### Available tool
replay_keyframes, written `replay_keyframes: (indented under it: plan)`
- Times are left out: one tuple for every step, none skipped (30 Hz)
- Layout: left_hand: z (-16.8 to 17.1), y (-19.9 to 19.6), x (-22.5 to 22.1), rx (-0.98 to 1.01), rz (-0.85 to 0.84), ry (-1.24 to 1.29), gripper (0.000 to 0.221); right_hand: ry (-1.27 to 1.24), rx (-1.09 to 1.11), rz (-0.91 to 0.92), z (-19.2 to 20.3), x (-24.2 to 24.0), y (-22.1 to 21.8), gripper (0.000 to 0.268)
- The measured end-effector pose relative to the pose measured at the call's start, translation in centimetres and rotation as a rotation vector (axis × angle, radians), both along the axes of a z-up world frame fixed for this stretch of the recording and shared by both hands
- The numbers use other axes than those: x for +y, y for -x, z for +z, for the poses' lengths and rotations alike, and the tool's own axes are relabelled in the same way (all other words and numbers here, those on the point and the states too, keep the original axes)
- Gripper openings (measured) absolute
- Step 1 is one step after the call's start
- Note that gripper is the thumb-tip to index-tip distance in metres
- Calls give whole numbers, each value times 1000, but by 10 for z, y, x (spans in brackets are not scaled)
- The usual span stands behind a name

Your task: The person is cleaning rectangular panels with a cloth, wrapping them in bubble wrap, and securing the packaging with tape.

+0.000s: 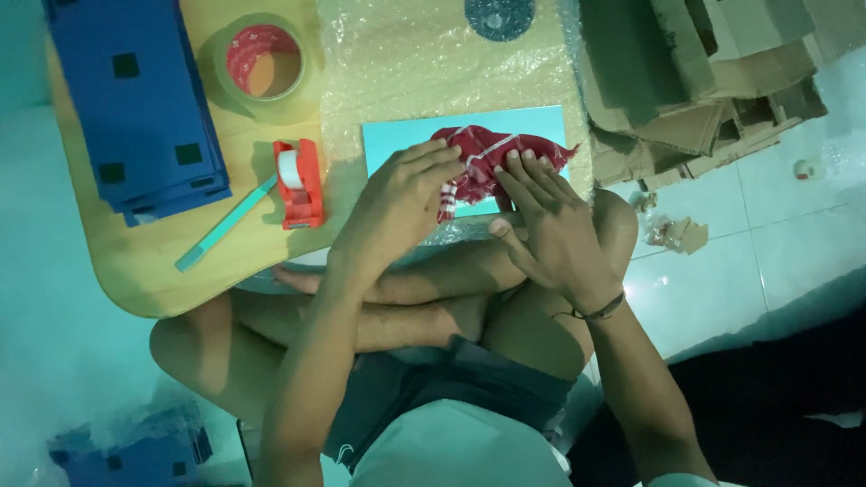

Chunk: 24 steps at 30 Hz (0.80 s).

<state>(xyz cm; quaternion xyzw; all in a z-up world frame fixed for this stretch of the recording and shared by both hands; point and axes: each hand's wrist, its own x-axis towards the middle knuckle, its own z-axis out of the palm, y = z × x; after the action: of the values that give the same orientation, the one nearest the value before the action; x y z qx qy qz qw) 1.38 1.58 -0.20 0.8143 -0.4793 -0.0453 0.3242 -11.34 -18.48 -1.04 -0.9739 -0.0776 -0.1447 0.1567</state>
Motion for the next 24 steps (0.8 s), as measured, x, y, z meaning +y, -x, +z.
replay_keyframes:
  plan:
    - [0, 2, -2, 0, 2, -1, 31, -1, 0, 2, -1, 3, 1, 57]
    - [-1, 4, -3, -30, 7, -47, 31, 12, 34, -21, -1, 6, 1, 58]
    - [-1, 6, -6, -60, 12, -93, 32, 27, 67, -45, -1, 8, 1, 60]
    - [-5, 11, -4, -60, 15, -93, 32, 26, 66, -42, -2, 7, 1, 60]
    - [-9, 15, -4, -86, -13, -104, 32, 23, 75, -43, -3, 5, 1, 59]
    - [-13, 20, -3, -112, -42, -115, 33, 21, 84, -45, -4, 3, 1, 57]
    - [-12, 22, -3, -110, -42, -116, 33, 20, 86, -44, -3, 2, -2, 57]
    - [-10, 23, -3, -133, -44, -142, 36, -11, 95, -32, -3, 2, -4, 56]
    - [-9, 27, -1, -155, -45, -168, 39, -43, 105, -20, -3, 2, -4, 56]
    - [-7, 24, -2, -153, -45, -170, 39, -45, 108, -19, -2, 3, -8, 56]
    - [-4, 20, -3, -157, -4, -182, 38, -77, 108, -6, 0, 3, -12, 60]
    - [0, 16, -4, -162, 37, -194, 36, -110, 109, 6, 2, 4, -17, 65]
    - [-1, 13, -4, -167, 41, -193, 36, -109, 103, 10, 2, 5, -22, 65]
    - [-2, 10, -4, -212, 81, -212, 37, -131, 119, 25, 3, 7, -27, 75]
    - [-3, 8, -4, -253, 118, -230, 37, -153, 138, 37, 4, 8, -31, 85]
    - [-4, 9, -2, -255, 119, -229, 37, -152, 137, 38, 5, 9, -36, 85]
    - [-5, 9, 0, -247, 112, -217, 41, -154, 114, 56, 5, 9, -42, 81]
    - [-6, 9, 1, -239, 105, -204, 45, -156, 91, 75, 6, 10, -47, 77]
    - [-8, 9, 3, -243, 106, -204, 45, -155, 88, 76, 5, 9, -47, 77]
    - [-10, 10, 4, -232, 99, -207, 49, -171, 93, 75, 3, 8, -47, 76]
    - [-13, 12, 6, -215, 91, -211, 53, -188, 104, 73, 1, 8, -46, 76]
    - [-13, 13, 9, -212, 92, -212, 53, -188, 107, 74, 0, 10, -41, 76]
    - [-12, 13, 10, -200, 89, -185, 49, -176, 108, 80, -1, 11, -38, 75]
    - [-12, 13, 12, -189, 86, -158, 46, -164, 109, 87, -2, 12, -34, 74]
